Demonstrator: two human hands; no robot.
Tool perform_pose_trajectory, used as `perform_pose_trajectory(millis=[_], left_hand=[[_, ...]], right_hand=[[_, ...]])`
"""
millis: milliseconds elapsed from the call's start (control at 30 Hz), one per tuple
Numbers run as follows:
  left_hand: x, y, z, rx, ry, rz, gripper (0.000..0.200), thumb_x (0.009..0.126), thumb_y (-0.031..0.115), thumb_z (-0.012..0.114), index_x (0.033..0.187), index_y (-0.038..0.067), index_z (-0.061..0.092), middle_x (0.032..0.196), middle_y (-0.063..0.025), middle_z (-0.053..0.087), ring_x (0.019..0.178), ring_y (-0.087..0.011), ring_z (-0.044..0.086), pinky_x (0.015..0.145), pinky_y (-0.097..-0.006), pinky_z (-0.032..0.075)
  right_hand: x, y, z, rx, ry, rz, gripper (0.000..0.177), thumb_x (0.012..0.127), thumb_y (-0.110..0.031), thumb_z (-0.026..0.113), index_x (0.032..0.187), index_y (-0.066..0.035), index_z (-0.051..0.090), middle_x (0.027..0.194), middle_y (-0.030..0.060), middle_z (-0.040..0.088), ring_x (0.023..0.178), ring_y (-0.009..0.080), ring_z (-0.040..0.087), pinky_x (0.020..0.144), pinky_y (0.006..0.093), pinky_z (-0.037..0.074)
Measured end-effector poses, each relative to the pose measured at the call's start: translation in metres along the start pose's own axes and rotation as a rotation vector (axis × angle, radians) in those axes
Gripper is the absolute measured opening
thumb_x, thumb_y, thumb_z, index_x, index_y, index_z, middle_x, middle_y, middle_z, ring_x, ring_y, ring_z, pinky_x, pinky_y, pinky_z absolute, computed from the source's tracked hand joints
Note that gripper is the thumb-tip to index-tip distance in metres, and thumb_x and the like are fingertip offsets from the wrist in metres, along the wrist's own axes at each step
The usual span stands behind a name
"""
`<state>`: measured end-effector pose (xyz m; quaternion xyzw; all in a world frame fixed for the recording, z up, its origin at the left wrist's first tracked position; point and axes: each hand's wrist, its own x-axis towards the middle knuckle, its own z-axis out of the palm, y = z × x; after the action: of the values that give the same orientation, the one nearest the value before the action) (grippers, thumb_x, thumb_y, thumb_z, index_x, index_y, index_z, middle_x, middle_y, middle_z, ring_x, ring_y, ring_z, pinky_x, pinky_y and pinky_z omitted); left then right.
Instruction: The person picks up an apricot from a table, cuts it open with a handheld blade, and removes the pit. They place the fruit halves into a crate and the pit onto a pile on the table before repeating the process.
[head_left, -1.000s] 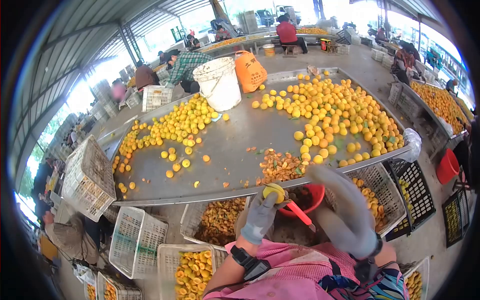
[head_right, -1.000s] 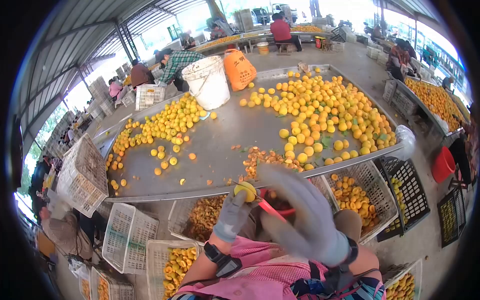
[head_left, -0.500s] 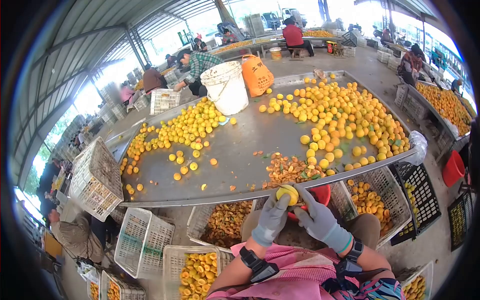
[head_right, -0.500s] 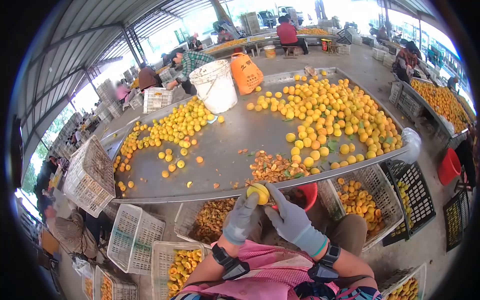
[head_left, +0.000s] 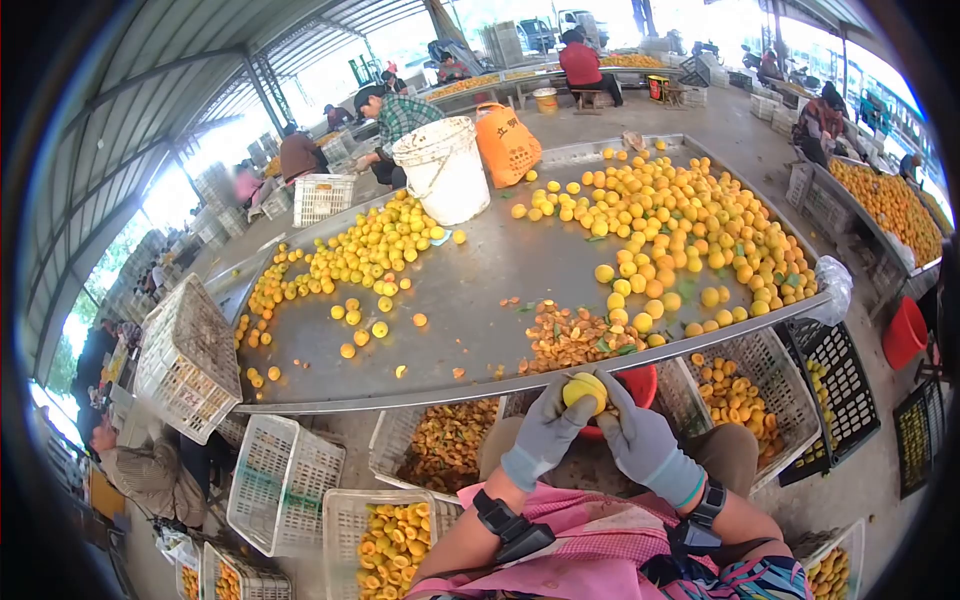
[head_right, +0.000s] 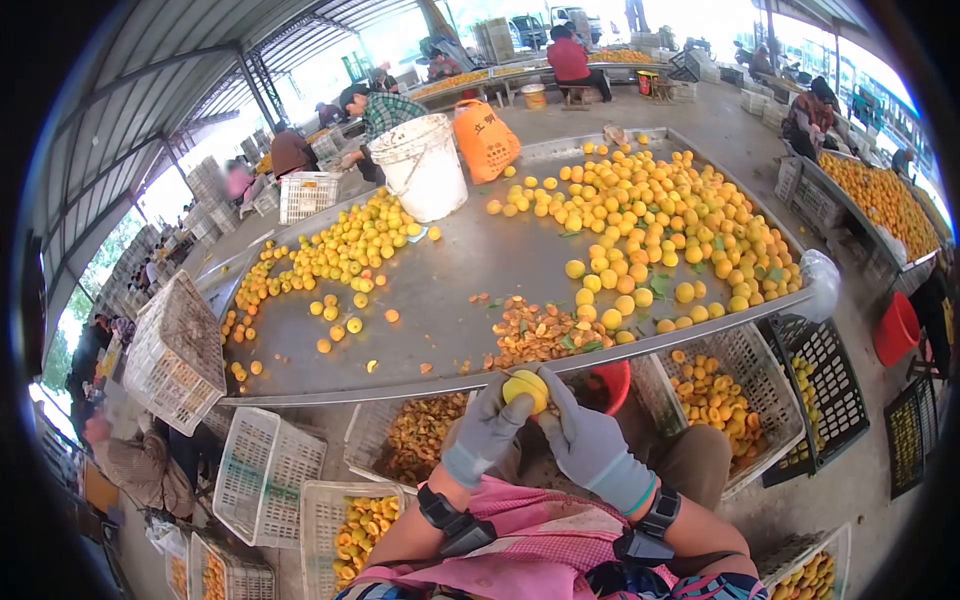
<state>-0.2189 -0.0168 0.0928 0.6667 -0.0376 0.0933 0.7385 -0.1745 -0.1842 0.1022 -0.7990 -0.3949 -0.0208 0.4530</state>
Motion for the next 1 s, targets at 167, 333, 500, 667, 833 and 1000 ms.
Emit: perform_pose_trajectory(millis=[167, 333, 500, 667, 833, 1000], left_hand=[[0.003, 0.006, -0.003, 0.099, -0.047, 0.002, 0.040, 0.089, 0.028, 0.065, 0.117, 0.003, 0.051, 0.104, -0.0022, 0.056, 0.094, -0.0095, 0.051, 0.084, -0.0240, 0.044], [0.001, -0.015, -0.001, 0.008, 0.014, -0.015, 0.030, 0.092, 0.025, 0.061, 0.111, 0.002, 0.056, 0.101, -0.0035, 0.059, 0.093, -0.0105, 0.054, 0.083, -0.0252, 0.045], [-0.005, -0.012, -0.002, 0.559, 0.163, 0.162, 0.033, 0.094, 0.023, 0.056, 0.118, 0.001, 0.056, 0.107, -0.0065, 0.063, 0.096, -0.0134, 0.059, 0.083, -0.0269, 0.047], [0.000, 0.012, 0.007, -0.181, -0.001, 0.118, 0.050, 0.087, 0.027, 0.067, 0.125, -0.001, 0.052, 0.112, -0.0059, 0.060, 0.099, -0.0140, 0.058, 0.086, -0.0264, 0.046], [0.005, 0.025, 0.007, 0.002, -0.058, 0.024, 0.065, 0.081, 0.029, 0.073, 0.130, -0.003, 0.046, 0.114, -0.0066, 0.058, 0.099, -0.0143, 0.057, 0.088, -0.0265, 0.046], [0.004, 0.013, 0.022, -0.204, 0.009, 0.018, 0.063, 0.082, 0.029, 0.072, 0.130, -0.003, 0.047, 0.115, -0.0072, 0.058, 0.100, -0.0143, 0.057, 0.089, -0.0265, 0.045]], right_hand=[[-0.003, 0.000, -0.004, -0.058, -0.059, 0.053, 0.057, 0.092, -0.019, 0.053, 0.143, -0.007, 0.029, 0.084, 0.0183, 0.064, 0.073, 0.0353, 0.064, 0.064, 0.0377, 0.051], [0.000, 0.001, 0.003, 0.018, 0.021, 0.055, 0.057, 0.092, -0.023, 0.052, 0.143, -0.012, 0.029, 0.091, 0.0199, 0.065, 0.076, 0.0377, 0.064, 0.064, 0.0428, 0.051], [-0.003, -0.002, 0.006, 0.077, 0.081, 0.054, 0.065, 0.090, -0.023, 0.054, 0.147, -0.015, 0.022, 0.067, 0.0191, 0.060, 0.060, 0.0363, 0.061, 0.054, 0.0435, 0.048], [-0.008, -0.006, -0.006, -0.025, 0.079, 0.012, 0.066, 0.092, -0.028, 0.054, 0.147, -0.011, 0.021, 0.065, 0.0143, 0.059, 0.054, 0.0326, 0.059, 0.049, 0.0406, 0.045], [-0.009, -0.004, -0.014, -0.054, 0.014, 0.024, 0.064, 0.092, -0.030, 0.052, 0.146, -0.012, 0.023, 0.064, 0.0126, 0.059, 0.053, 0.0307, 0.059, 0.047, 0.0395, 0.044], [-0.011, 0.002, -0.009, -0.023, 0.091, -0.010, 0.063, 0.092, -0.029, 0.052, 0.146, -0.012, 0.024, 0.064, 0.0128, 0.058, 0.053, 0.0305, 0.059, 0.047, 0.0391, 0.044]])
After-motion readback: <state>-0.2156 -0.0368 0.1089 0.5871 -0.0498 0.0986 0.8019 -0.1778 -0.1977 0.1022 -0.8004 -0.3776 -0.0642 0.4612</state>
